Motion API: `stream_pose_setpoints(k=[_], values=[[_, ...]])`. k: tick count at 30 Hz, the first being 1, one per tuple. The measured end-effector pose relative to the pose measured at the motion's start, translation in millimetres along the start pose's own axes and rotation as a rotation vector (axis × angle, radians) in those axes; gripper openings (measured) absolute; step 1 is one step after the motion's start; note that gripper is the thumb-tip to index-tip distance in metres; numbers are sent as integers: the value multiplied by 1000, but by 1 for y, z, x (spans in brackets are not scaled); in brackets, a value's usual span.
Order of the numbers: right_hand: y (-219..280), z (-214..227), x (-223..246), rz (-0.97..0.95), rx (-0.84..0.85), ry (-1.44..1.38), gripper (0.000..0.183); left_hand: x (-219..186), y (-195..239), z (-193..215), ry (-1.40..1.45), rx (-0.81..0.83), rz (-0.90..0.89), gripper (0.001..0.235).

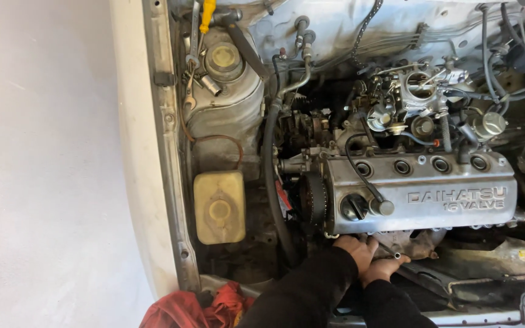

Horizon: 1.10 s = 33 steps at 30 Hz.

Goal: The person works on a car engine, using a wrench to tighten bolts on the exhaust manifold. They also briefly pet a black cat that appears in the background.

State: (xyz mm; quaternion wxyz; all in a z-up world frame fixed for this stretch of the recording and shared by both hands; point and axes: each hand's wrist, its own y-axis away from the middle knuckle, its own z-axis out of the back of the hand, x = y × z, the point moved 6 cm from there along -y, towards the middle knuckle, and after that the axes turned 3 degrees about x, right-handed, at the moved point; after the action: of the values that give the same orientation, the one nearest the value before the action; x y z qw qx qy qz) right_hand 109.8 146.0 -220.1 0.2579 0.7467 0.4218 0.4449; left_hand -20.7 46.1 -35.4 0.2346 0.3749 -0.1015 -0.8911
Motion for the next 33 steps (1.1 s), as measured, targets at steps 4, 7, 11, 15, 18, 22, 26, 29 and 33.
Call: stream_pose_setpoints(k=[4, 7, 11, 15, 18, 22, 26, 29, 33], values=[[-7, -2, 3, 97, -12, 31, 108, 3, 5, 0, -12, -17, -35, 46], [-4, -1, 5, 110, -32, 34, 107, 3, 4, -9, -34, -43, -49, 40], [1, -2, 2, 37, -72, 5, 106, 3, -1, -13, -52, -89, -54, 45], [-6, 14, -2, 14, -75, -39, 109, -3, 7, 2, -62, -60, -57, 45], [-5, 2, -3, 5, -84, -57, 107, 3, 2, -3, -51, 45, -53, 41], [10, -4, -7, 21, -147, -22, 105, -1, 0, 2, -69, 68, -56, 42], [14, -7, -6, 24, -185, -5, 105, -1, 0, 3, -72, 72, -41, 43], [24, -17, -7, -27, -180, -40, 107, -1, -1, 2, -65, 53, -30, 44], [34, -34, -8, -43, -143, -65, 109, -3, 2, 5, -82, 51, -18, 42]])
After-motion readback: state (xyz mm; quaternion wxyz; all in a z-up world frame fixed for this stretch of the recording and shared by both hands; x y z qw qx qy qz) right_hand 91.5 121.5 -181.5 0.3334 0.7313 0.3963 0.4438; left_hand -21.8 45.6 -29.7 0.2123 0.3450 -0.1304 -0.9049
